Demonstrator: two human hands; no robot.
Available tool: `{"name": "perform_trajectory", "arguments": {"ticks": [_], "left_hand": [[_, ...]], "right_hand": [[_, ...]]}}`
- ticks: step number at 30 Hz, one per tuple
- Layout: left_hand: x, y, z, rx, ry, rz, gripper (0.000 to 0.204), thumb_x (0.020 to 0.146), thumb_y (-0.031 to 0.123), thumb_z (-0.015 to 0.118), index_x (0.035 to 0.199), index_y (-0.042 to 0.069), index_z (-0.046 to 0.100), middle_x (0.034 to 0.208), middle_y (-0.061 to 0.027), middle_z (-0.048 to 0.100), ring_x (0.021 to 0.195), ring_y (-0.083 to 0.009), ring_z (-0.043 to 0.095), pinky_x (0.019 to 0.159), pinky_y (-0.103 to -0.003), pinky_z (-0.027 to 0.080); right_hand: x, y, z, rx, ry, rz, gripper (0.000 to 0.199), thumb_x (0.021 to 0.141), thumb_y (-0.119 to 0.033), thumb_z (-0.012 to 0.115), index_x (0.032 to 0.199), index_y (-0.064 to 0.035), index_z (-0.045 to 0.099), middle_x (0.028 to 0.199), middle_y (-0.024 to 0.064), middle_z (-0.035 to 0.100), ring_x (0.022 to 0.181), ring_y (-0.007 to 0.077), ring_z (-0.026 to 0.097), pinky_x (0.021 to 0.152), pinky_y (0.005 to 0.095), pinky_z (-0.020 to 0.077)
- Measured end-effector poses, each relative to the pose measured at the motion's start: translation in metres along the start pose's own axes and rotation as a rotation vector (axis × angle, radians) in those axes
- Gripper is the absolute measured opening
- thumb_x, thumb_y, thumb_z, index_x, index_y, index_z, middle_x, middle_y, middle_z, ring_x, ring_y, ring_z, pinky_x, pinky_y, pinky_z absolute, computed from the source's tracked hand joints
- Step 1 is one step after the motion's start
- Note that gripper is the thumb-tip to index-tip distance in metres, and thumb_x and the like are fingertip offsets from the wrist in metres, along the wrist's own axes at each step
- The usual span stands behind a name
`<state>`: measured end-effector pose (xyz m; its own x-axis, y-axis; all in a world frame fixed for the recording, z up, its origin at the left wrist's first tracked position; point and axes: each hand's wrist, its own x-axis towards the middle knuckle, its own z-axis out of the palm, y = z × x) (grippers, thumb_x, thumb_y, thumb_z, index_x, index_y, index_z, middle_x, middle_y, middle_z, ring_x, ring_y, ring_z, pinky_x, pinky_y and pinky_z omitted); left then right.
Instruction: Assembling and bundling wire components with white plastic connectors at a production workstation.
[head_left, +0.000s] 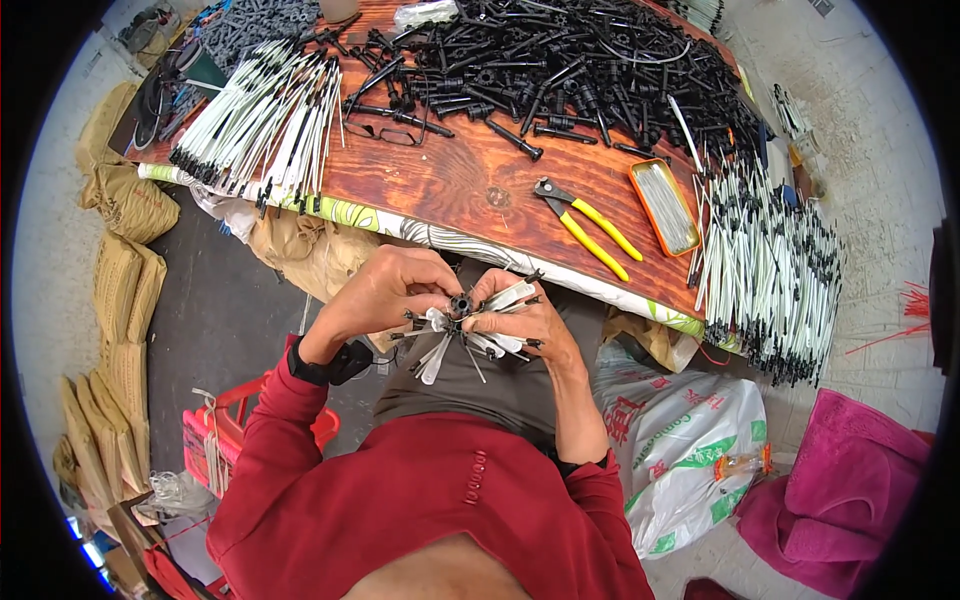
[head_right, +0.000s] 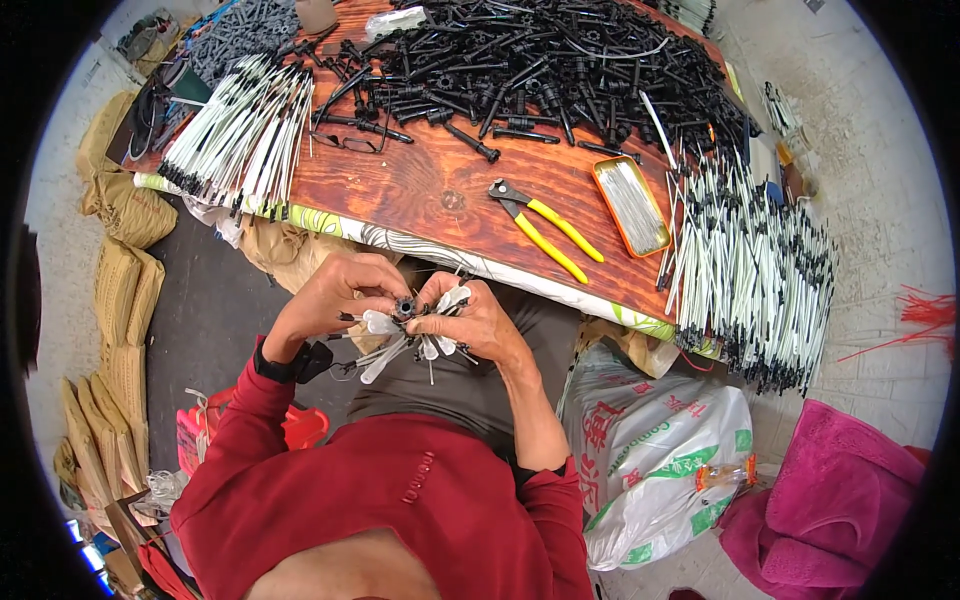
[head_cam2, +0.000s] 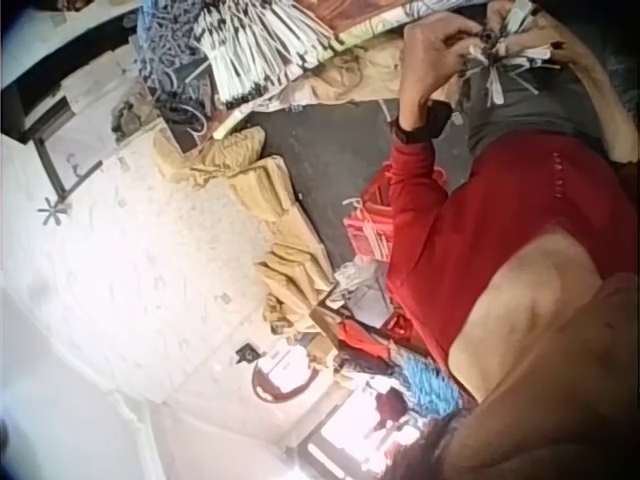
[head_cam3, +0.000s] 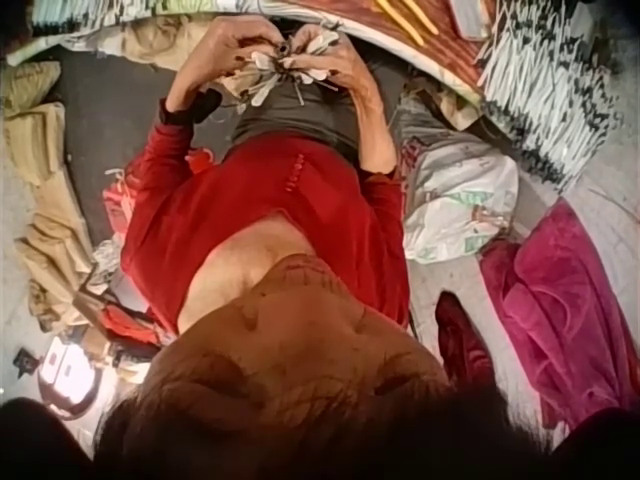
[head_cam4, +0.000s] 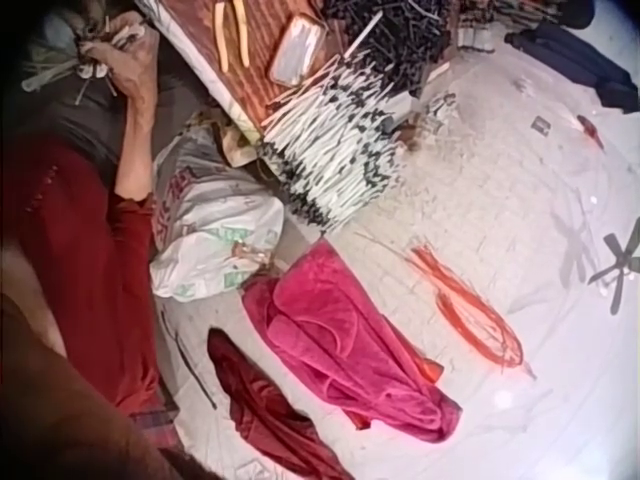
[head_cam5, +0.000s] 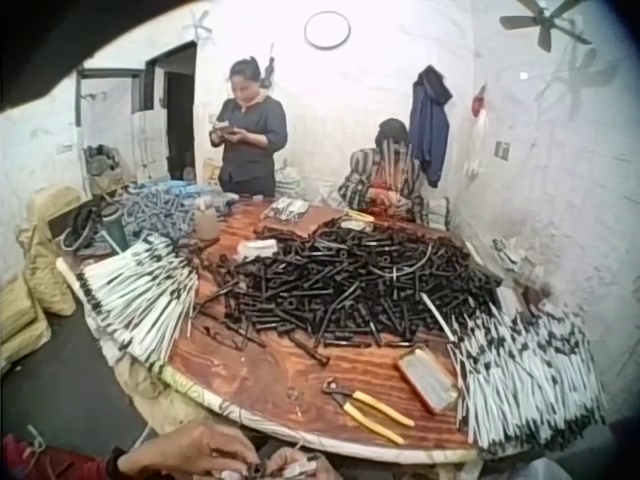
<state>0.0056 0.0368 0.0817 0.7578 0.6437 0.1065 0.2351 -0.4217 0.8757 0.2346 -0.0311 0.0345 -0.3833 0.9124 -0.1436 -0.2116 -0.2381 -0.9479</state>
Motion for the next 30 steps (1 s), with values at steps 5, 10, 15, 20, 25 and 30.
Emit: {"name": "perform_trajectory", "arguments": {"ticks": [5,10,15,20,25,30], "left_hand": [[0.003,-0.002,-0.001,-0.013,-0.002,0.048,0.018,0.079,0.0,0.078,0.096,0.0,0.074,0.092,-0.008,0.073,0.084,-0.0209,0.069,0.072,-0.032,0.054],[0.004,-0.002,-0.001,-0.039,-0.017,0.04,0.018,0.079,0.0,0.077,0.097,0.0,0.074,0.092,-0.0082,0.073,0.086,-0.0213,0.069,0.073,-0.033,0.054],[0.004,-0.003,-0.002,-0.042,-0.036,0.087,0.017,0.08,0.0,0.078,0.096,0.0,0.073,0.092,-0.008,0.072,0.086,-0.0209,0.069,0.073,-0.033,0.054],[0.004,-0.008,-0.001,-0.06,-0.016,0.063,0.014,0.08,0.0,0.078,0.092,0.0,0.072,0.091,-0.0069,0.071,0.086,-0.0188,0.067,0.073,-0.032,0.053],[0.004,-0.011,0.0,-0.109,0.003,0.008,0.013,0.079,-0.001,0.078,0.09,0.0,0.072,0.091,-0.006,0.07,0.085,-0.0174,0.066,0.072,-0.031,0.052],[0.005,-0.01,0.0,-0.128,-0.01,-0.018,0.013,0.079,0.0,0.079,0.09,0.0,0.072,0.092,-0.0057,0.069,0.085,-0.0167,0.066,0.072,-0.03,0.051]], "right_hand": [[0.001,-0.002,0.0,0.022,-0.005,-0.009,0.022,0.082,-0.009,0.083,0.092,-0.0065,0.063,0.084,-0.0022,0.066,0.075,0.0059,0.058,0.065,0.0235,0.0455],[-0.001,-0.003,0.0,-0.007,-0.001,0.012,0.021,0.082,-0.009,0.083,0.092,-0.0066,0.064,0.083,-0.0027,0.065,0.075,0.0056,0.057,0.065,0.0231,0.0448],[-0.002,-0.006,-0.001,-0.043,-0.018,0.032,0.022,0.082,-0.009,0.083,0.092,-0.0067,0.064,0.082,-0.0029,0.064,0.076,0.0057,0.056,0.066,0.023,0.0443],[0.001,-0.001,0.0,0.018,0.0,0.004,0.022,0.082,-0.01,0.083,0.092,-0.0067,0.063,0.082,-0.003,0.064,0.076,0.0062,0.057,0.067,0.0236,0.045],[0.001,-0.001,0.0,0.043,-0.006,-0.028,0.022,0.083,-0.01,0.082,0.092,-0.0065,0.063,0.082,-0.0026,0.065,0.075,0.0066,0.058,0.068,0.0243,0.0459],[0.001,0.0,0.0,0.062,-0.004,-0.031,0.022,0.083,-0.008,0.082,0.092,-0.0063,0.062,0.083,-0.0024,0.066,0.076,0.0062,0.058,0.068,0.0241,0.0459]]}}
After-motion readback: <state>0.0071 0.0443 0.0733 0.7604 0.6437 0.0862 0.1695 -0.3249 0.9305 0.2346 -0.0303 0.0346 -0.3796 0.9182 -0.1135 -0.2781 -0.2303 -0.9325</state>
